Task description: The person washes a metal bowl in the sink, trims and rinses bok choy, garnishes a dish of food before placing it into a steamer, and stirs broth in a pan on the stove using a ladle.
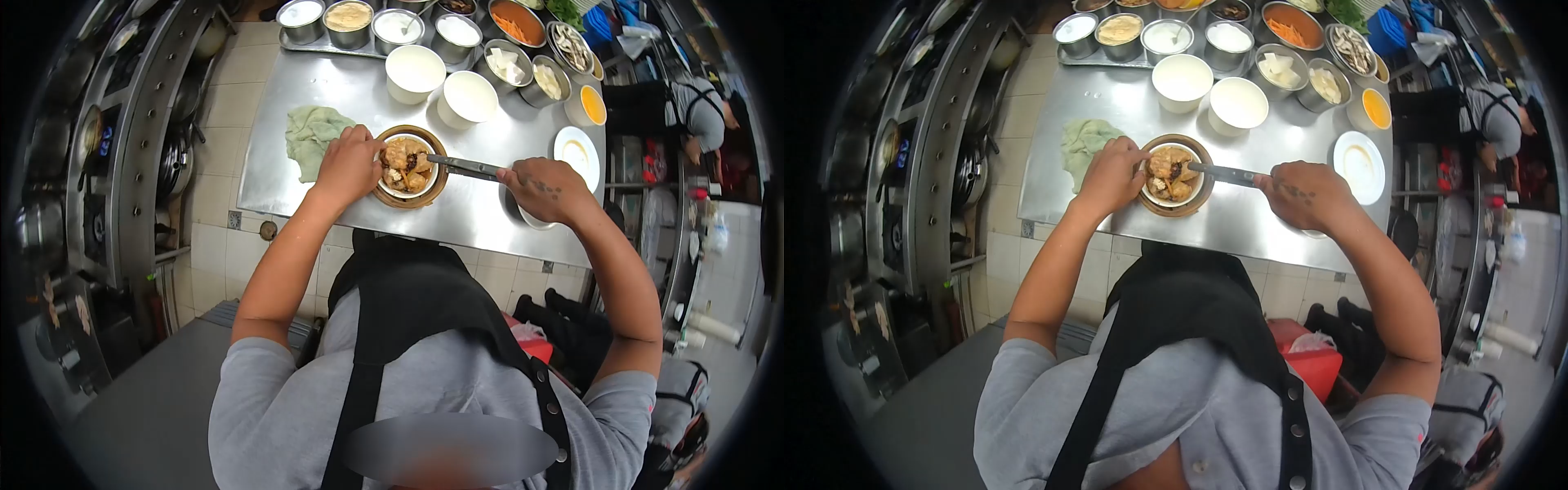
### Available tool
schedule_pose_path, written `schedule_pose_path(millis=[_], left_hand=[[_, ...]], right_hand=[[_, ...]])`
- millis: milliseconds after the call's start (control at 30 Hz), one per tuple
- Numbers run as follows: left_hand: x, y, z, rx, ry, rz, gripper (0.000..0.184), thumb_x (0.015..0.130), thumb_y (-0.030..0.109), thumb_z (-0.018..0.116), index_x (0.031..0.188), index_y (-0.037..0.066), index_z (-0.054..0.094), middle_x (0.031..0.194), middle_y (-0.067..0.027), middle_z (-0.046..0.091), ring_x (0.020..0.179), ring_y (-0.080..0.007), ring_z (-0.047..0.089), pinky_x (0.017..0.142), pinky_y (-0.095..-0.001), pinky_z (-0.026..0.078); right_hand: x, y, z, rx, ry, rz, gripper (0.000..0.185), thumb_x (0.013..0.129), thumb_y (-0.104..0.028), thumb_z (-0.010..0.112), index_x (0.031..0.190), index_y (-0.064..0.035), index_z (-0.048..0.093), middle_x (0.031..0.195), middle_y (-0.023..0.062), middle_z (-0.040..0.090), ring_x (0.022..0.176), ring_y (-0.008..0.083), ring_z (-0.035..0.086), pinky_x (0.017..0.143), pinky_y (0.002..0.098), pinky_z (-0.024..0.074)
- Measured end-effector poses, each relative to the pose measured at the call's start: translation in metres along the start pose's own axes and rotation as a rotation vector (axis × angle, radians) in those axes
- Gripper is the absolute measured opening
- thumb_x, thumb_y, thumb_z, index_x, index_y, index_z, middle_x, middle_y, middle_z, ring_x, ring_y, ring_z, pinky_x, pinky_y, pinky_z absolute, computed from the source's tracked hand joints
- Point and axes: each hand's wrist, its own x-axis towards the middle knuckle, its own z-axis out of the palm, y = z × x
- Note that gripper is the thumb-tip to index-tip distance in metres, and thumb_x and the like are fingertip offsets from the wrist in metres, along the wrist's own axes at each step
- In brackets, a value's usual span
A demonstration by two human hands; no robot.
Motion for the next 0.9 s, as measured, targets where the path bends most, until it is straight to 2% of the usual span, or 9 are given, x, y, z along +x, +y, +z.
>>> schedule_pose_path(millis=[167, 300, 333, 433, 633, 767, 800, 900], left_hand=[[0.017, -0.013, 0.0, 0.006, -0.072, 0.085, 0.025, 0.077, 0.004, 0.06, 0.099, 0.007, 0.071, 0.096, -0.013, 0.057, 0.098, -0.0299, 0.054, 0.085, -0.04, 0.046], [0.047, -0.022, 0.003, 0.057, -0.201, 0.177, 0.026, 0.077, 0.004, 0.059, 0.099, 0.01, 0.072, 0.097, -0.0134, 0.057, 0.099, -0.0301, 0.054, 0.086, -0.0396, 0.046], [0.054, -0.023, 0.004, 0.079, -0.243, 0.209, 0.026, 0.077, 0.004, 0.059, 0.099, 0.011, 0.072, 0.097, -0.0135, 0.057, 0.099, -0.0301, 0.055, 0.086, -0.0395, 0.046], [0.075, -0.014, -0.003, 0.111, -0.329, 0.303, 0.026, 0.077, 0.004, 0.06, 0.099, 0.01, 0.072, 0.099, -0.0135, 0.057, 0.099, -0.0304, 0.056, 0.087, -0.0393, 0.046], [0.106, 0.011, 0.002, 0.22, -0.581, 0.464, 0.028, 0.07, 0.002, 0.067, 0.097, 0.01, 0.072, 0.1, -0.0127, 0.06, 0.101, -0.0292, 0.057, 0.084, -0.0393, 0.049], [0.114, 0.011, 0.02, 0.307, -0.569, 0.488, 0.027, 0.067, 0.002, 0.069, 0.093, 0.01, 0.071, 0.097, -0.012, 0.062, 0.098, -0.0286, 0.059, 0.083, -0.0385, 0.05], [0.114, 0.011, 0.018, 0.297, -0.561, 0.506, 0.026, 0.067, 0.002, 0.069, 0.092, 0.009, 0.071, 0.097, -0.0118, 0.063, 0.097, -0.0286, 0.059, 0.082, -0.0383, 0.05], [0.112, 0.009, 0.014, 0.232, -0.537, 0.535, 0.021, 0.067, 0.001, 0.069, 0.087, 0.009, 0.07, 0.096, -0.0112, 0.063, 0.096, -0.0288, 0.06, 0.081, -0.0382, 0.05]], right_hand=[[-0.001, -0.007, 0.005, 0.002, 0.004, 0.083, 0.047, 0.097, -0.04, 0.038, 0.086, -0.003, 0.066, 0.084, 0.019, 0.066, 0.084, 0.0378, 0.062, 0.076, 0.0447, 0.0474], [-0.01, -0.01, 0.004, 0.118, 0.059, 0.101, 0.04, 0.094, -0.038, 0.047, 0.089, -0.0037, 0.067, 0.086, 0.018, 0.066, 0.083, 0.0365, 0.062, 0.077, 0.0435, 0.0472], [-0.01, -0.012, 0.003, 0.127, 0.044, 0.1, 0.037, 0.092, -0.036, 0.051, 0.088, -0.004, 0.069, 0.084, 0.0176, 0.066, 0.081, 0.0359, 0.063, 0.077, 0.0428, 0.0475], [-0.009, -0.025, -0.002, 0.133, -0.052, 0.156, 0.035, 0.092, -0.032, 0.051, 0.088, -0.0019, 0.069, 0.087, 0.0199, 0.067, 0.083, 0.0368, 0.064, 0.077, 0.0442, 0.0494], [-0.004, -0.055, -0.013, 0.004, -0.094, 0.24, 0.03, 0.09, -0.028, 0.055, 0.091, -0.0015, 0.069, 0.089, 0.019, 0.069, 0.083, 0.0355, 0.067, 0.073, 0.0425, 0.0514], [0.001, -0.07, -0.022, -0.041, -0.125, 0.273, 0.022, 0.084, -0.017, 0.054, 0.092, -0.0027, 0.069, 0.09, 0.0165, 0.07, 0.082, 0.0328, 0.068, 0.074, 0.0413, 0.052], [0.003, -0.069, -0.021, -0.016, -0.094, 0.26, 0.025, 0.085, -0.02, 0.057, 0.087, 0.001, 0.069, 0.083, 0.0192, 0.068, 0.08, 0.0353, 0.067, 0.074, 0.0424, 0.0527], [0.009, -0.076, -0.025, -0.049, -0.114, 0.254, 0.02, 0.082, -0.016, 0.057, 0.086, -0.0016, 0.07, 0.084, 0.0179, 0.069, 0.081, 0.0338, 0.067, 0.074, 0.0412, 0.0529]])
